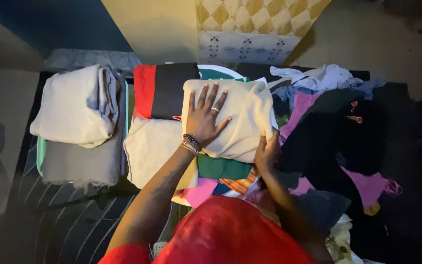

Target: The person folds a cream-colored hoodie and then a patterned pair of shorts on a table. The person smooths and aligns each garment before folding it into a compact rectangle and placing it on a growing stack of folded clothes.

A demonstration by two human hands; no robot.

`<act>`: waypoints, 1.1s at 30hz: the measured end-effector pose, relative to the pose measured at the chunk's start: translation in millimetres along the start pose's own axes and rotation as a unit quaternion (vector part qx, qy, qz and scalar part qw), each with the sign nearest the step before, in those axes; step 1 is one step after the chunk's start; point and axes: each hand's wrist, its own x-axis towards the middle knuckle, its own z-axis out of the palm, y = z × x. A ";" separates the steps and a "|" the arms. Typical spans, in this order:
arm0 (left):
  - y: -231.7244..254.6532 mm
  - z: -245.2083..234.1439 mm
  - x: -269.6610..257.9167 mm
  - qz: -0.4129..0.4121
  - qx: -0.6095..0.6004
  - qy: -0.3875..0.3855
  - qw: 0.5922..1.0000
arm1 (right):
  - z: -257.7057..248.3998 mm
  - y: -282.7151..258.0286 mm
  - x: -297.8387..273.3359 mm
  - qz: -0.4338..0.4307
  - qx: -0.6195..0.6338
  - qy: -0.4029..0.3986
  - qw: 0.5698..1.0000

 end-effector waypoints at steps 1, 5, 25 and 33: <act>-3.1 -1.2 3.2 0.007 0.007 0.003 1.000 | -5.7 -7.1 1.0 -0.027 -0.007 -0.001 1.000; -8.5 1.0 0.2 -0.006 0.005 -0.023 1.000 | -15.6 -32.5 1.9 -0.058 -0.041 0.092 0.993; -28.4 16.2 11.3 0.006 -0.038 -0.007 0.999 | 7.7 58.0 -0.5 0.061 -0.033 0.048 0.996; -32.4 24.0 15.3 -0.005 -0.031 -0.019 0.999 | 1.8 52.8 -90.0 0.343 0.170 -0.164 0.909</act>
